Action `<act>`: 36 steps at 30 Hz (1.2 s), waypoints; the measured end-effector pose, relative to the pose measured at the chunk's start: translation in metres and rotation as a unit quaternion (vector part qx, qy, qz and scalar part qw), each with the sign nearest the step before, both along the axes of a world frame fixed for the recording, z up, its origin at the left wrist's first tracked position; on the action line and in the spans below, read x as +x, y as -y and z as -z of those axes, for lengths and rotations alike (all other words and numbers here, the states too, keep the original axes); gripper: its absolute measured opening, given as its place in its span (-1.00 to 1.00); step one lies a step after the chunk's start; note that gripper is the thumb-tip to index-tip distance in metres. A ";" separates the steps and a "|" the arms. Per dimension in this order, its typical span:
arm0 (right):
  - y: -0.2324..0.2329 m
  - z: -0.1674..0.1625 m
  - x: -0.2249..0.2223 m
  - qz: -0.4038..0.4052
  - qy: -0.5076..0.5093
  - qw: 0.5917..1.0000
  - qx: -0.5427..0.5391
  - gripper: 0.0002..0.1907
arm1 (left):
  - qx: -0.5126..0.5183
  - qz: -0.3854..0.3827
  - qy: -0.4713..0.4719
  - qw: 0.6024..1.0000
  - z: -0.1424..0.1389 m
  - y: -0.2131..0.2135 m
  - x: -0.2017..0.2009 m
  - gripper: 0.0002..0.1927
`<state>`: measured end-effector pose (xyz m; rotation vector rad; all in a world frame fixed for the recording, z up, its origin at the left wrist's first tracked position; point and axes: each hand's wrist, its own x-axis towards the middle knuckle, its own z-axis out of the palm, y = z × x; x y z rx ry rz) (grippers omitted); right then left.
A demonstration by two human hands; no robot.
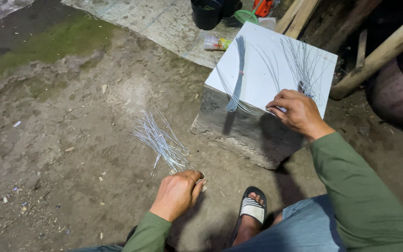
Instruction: The person sits on the ground and repeatedly bends thin metal wires by hand into small loops, placing each finished piece onto a growing pile on the floor. A pair of pliers and additional wire bundles are visible on a nearby white block.
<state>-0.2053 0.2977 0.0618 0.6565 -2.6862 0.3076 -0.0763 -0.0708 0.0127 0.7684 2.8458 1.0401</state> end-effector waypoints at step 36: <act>0.153 -0.024 0.117 -0.316 -0.027 0.943 -0.097 -0.78 | 0.789 -0.231 0.173 0.543 0.004 0.077 -0.022 -0.60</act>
